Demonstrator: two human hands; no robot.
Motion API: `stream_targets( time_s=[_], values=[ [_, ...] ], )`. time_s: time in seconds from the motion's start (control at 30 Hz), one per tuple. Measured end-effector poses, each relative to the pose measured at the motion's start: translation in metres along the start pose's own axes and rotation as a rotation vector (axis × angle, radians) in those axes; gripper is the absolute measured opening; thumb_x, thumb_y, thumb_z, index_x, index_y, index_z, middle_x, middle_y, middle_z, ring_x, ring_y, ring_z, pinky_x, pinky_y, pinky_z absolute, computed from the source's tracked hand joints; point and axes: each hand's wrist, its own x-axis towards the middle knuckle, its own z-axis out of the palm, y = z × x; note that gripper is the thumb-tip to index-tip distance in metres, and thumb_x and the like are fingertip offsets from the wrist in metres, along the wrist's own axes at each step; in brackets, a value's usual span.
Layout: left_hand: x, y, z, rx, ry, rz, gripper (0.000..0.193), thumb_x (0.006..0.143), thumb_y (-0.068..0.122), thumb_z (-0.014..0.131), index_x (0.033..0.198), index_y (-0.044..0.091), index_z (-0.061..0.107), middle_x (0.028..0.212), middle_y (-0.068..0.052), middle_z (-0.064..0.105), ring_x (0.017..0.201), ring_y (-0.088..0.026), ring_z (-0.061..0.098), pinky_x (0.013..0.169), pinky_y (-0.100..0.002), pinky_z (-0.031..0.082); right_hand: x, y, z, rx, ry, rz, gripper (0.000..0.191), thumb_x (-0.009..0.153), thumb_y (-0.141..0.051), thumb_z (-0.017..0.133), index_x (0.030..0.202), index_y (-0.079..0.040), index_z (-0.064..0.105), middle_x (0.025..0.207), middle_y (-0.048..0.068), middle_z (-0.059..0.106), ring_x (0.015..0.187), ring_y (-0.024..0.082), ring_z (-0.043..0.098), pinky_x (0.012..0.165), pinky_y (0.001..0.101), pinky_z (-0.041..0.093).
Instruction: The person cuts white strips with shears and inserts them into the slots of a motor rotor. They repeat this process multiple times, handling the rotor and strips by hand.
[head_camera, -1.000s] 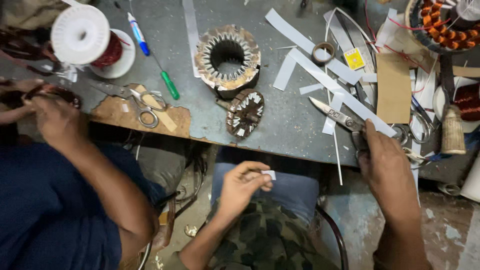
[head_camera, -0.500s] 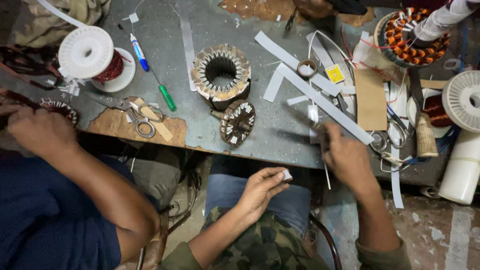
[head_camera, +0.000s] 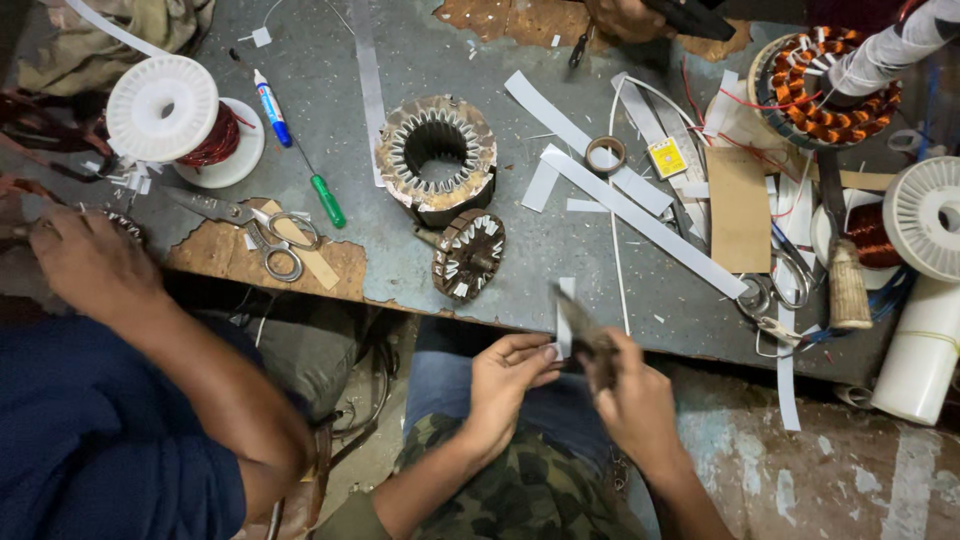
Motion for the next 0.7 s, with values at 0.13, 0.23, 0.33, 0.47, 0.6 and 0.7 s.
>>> stream_targets(
  time_s=[0.13, 0.23, 0.33, 0.47, 0.6, 0.7],
  values=[
    [-0.01, 0.015, -0.002, -0.009, 0.022, 0.095, 0.022, 0.092, -0.001, 0.071, 0.114, -0.005, 0.067, 0.101, -0.014, 0.075, 0.094, -0.021, 0.076, 0.081, -0.032, 0.063, -0.009, 0.01, -0.009, 0.325, 0.152, 0.186, 0.043, 0.094, -0.004, 0.066, 0.127, -0.003, 0.038, 0.111, 0.014, 0.077, 0.07, 0.021, 0.073, 0.061, 0.0324, 0.059],
    [-0.011, 0.026, -0.001, 0.023, -0.011, 0.152, 0.021, 0.094, -0.002, 0.07, 0.114, -0.006, 0.067, 0.102, -0.015, 0.075, 0.094, -0.02, 0.075, 0.084, -0.033, 0.065, -0.016, 0.014, -0.008, 0.634, 0.199, 0.269, 0.037, 0.101, -0.002, 0.06, 0.125, -0.004, 0.031, 0.117, 0.018, 0.076, 0.074, 0.02, 0.07, 0.068, 0.0294, 0.057],
    [-0.012, 0.032, 0.006, 0.066, -0.086, 0.172, 0.021, 0.095, -0.001, 0.069, 0.116, -0.008, 0.066, 0.106, -0.015, 0.075, 0.095, -0.02, 0.074, 0.088, -0.035, 0.065, -0.02, 0.01, 0.0, 0.794, 0.24, 0.232, 0.039, 0.104, 0.0, 0.058, 0.126, -0.005, 0.025, 0.122, 0.024, 0.072, 0.085, 0.022, 0.071, 0.078, 0.0299, 0.058],
    [-0.017, 0.041, 0.016, 0.031, -0.202, 0.089, 0.024, 0.096, -0.001, 0.068, 0.118, -0.008, 0.066, 0.104, -0.015, 0.075, 0.092, -0.02, 0.075, 0.083, -0.034, 0.064, -0.017, 0.0, 0.013, 0.771, 0.293, 0.078, 0.042, 0.106, 0.001, 0.056, 0.13, -0.004, 0.023, 0.128, 0.025, 0.066, 0.099, 0.025, 0.073, 0.09, 0.0323, 0.058],
    [-0.019, 0.056, 0.012, 0.077, -0.107, 0.183, 0.024, 0.093, -0.002, 0.072, 0.116, -0.008, 0.071, 0.101, -0.015, 0.076, 0.088, -0.018, 0.074, 0.083, -0.03, 0.062, -0.008, -0.002, 0.018, 0.532, 0.35, 0.156, 0.04, 0.104, 0.001, 0.059, 0.129, -0.001, 0.028, 0.12, 0.025, 0.068, 0.104, 0.027, 0.074, 0.087, 0.0343, 0.06],
    [-0.019, 0.063, 0.003, 0.108, -0.023, 0.197, 0.023, 0.09, -0.002, 0.074, 0.112, -0.007, 0.073, 0.095, -0.015, 0.077, 0.084, -0.018, 0.074, 0.08, -0.029, 0.061, 0.003, 0.009, 0.008, 0.225, 0.347, 0.095, 0.04, 0.104, 0.002, 0.06, 0.129, 0.002, 0.03, 0.122, 0.025, 0.072, 0.107, 0.027, 0.075, 0.09, 0.0344, 0.06]
  ],
)
